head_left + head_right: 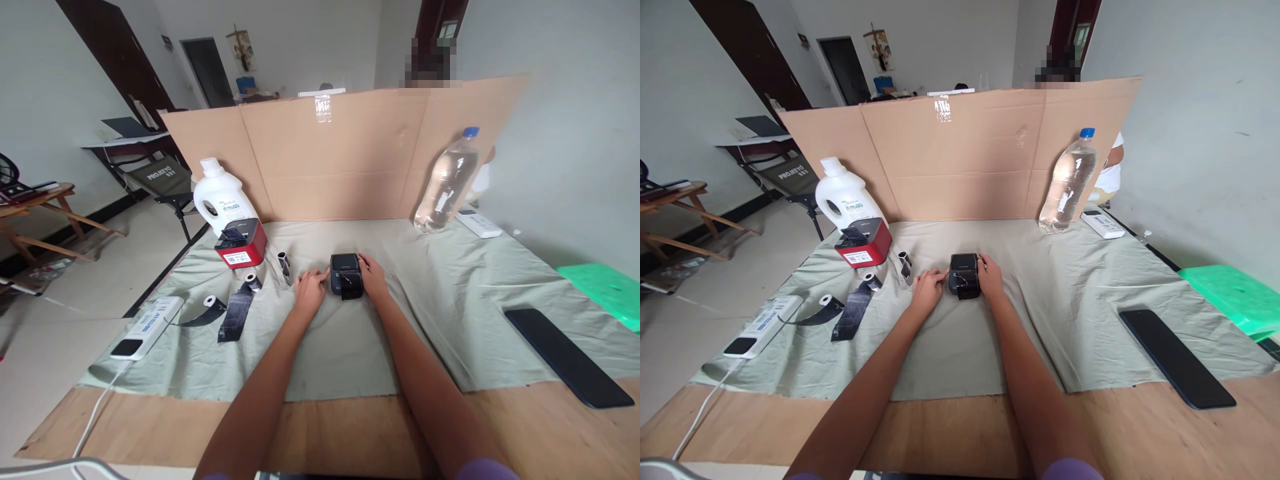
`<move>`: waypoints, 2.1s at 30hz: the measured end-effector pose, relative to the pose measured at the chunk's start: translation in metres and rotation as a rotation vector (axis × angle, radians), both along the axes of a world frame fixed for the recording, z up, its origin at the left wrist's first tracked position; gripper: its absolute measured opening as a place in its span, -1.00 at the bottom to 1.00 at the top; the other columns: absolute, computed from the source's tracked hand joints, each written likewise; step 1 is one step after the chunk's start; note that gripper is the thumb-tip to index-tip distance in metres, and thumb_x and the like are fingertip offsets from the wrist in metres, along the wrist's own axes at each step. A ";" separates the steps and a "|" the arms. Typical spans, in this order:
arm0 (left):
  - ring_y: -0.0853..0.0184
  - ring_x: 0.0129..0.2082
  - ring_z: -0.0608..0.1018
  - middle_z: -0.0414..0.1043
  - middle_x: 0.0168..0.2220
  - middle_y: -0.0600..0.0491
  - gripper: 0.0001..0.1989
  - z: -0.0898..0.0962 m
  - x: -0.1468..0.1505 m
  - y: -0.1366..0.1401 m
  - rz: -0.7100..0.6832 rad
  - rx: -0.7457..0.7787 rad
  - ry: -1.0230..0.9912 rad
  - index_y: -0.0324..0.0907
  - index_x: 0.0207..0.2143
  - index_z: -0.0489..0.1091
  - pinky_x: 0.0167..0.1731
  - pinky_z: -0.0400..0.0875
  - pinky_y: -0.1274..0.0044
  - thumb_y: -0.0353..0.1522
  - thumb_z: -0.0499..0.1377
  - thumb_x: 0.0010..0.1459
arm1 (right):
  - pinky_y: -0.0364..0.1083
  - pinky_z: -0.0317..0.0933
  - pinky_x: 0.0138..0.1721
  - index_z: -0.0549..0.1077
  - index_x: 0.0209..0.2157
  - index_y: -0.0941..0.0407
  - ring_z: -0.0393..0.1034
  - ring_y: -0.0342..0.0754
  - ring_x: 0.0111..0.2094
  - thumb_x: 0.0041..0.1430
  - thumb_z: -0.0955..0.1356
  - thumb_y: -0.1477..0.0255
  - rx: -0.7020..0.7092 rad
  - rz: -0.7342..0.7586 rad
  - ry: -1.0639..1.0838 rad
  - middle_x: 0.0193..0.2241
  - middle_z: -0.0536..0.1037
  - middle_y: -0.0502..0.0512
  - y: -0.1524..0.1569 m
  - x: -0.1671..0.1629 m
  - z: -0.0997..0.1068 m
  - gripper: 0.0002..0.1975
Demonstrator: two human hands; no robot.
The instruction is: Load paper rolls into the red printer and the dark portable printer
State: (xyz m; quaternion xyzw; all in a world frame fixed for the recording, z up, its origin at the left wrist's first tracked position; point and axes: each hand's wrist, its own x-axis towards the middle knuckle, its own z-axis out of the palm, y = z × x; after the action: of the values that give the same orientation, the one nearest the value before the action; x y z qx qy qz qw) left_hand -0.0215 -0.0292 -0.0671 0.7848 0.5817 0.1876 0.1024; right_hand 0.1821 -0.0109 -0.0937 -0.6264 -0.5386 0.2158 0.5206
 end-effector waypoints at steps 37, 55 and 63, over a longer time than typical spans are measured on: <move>0.21 -0.04 0.42 0.52 -0.16 0.02 -0.48 -0.008 0.002 -0.001 0.011 -0.008 -0.124 0.10 0.14 0.45 0.04 0.16 0.32 -0.52 -0.03 0.29 | 0.10 0.20 0.20 0.46 0.11 0.22 0.41 0.11 0.10 0.30 0.18 0.29 -0.056 -0.016 -0.014 0.04 0.55 0.29 -0.004 -0.002 0.006 -0.52; 0.18 0.19 0.42 0.47 0.14 0.16 -0.45 -0.015 -0.004 0.014 0.003 -0.121 -0.458 0.12 0.04 0.53 0.32 0.02 0.13 -0.59 0.06 0.15 | -0.01 0.25 0.15 0.41 0.14 0.19 0.42 0.04 0.09 0.34 0.18 0.38 -0.091 0.003 0.028 0.03 0.55 0.25 -0.005 -0.003 0.009 -0.57; 0.20 0.13 0.52 0.55 0.03 0.12 -0.53 -0.021 -0.008 0.019 -0.001 -0.134 -0.644 0.02 0.02 0.55 0.31 0.17 0.18 -0.54 0.09 0.15 | -0.03 0.34 0.01 0.42 0.09 0.16 0.50 0.01 -0.09 0.29 0.20 0.34 -0.069 0.016 0.107 0.00 0.56 0.23 -0.005 -0.005 0.007 -0.58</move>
State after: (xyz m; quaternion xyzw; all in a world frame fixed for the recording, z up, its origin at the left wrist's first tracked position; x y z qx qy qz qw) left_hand -0.0295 -0.0105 -0.0877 0.6769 0.5301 0.3873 0.3327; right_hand 0.1771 -0.0159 -0.0870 -0.6273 -0.5073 0.2716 0.5247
